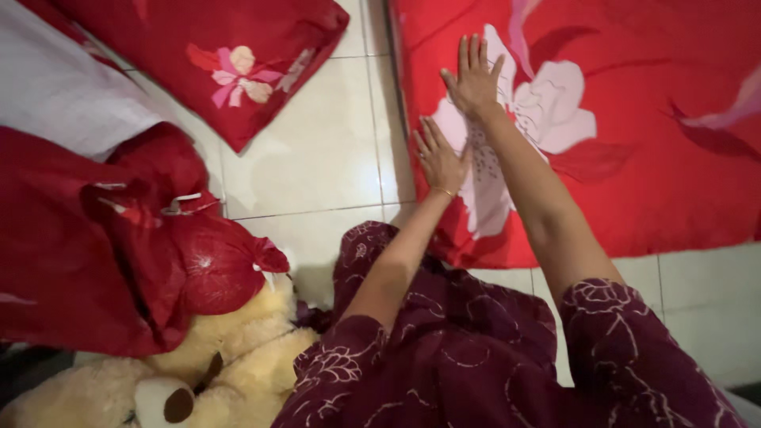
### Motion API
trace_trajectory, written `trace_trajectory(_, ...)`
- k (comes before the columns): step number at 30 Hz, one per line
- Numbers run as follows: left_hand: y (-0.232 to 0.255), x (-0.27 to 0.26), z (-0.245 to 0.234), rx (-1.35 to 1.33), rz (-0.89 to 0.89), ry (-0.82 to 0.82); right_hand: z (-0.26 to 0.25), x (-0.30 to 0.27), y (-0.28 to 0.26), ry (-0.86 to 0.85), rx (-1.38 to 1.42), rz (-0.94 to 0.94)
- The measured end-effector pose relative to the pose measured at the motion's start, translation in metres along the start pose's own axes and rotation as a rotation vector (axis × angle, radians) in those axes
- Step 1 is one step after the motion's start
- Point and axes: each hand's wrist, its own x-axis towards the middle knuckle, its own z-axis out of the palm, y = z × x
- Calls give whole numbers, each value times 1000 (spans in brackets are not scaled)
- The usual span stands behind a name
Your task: The person spreads a red floral bedsheet over a mattress, smoothing it out and tucking the edges. They then place a matching red pillow on the bed and adjust the pillowcase.
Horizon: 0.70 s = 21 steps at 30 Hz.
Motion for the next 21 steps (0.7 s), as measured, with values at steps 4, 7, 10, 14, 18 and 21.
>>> trace_trajectory(4,-3,4,9,-15,-35,40,3,31,-57,-163,-72,-236)
trace_trajectory(7,2,0,-2,-31,-66,-61,19,44,-93,-620,-160,-629)
trace_trajectory(10,7,1,-8,-80,-94,-53,17,64,-78,90,120,-663)
trace_trajectory(14,10,4,-6,-40,-119,-42,-5,59,-50,44,-39,-295)
trace_trajectory(18,9,3,-10,-70,-94,-50,-34,30,-40,-388,-40,-511)
trace_trajectory(21,7,5,-8,-78,-104,-87,-52,3,-21,36,47,-240)
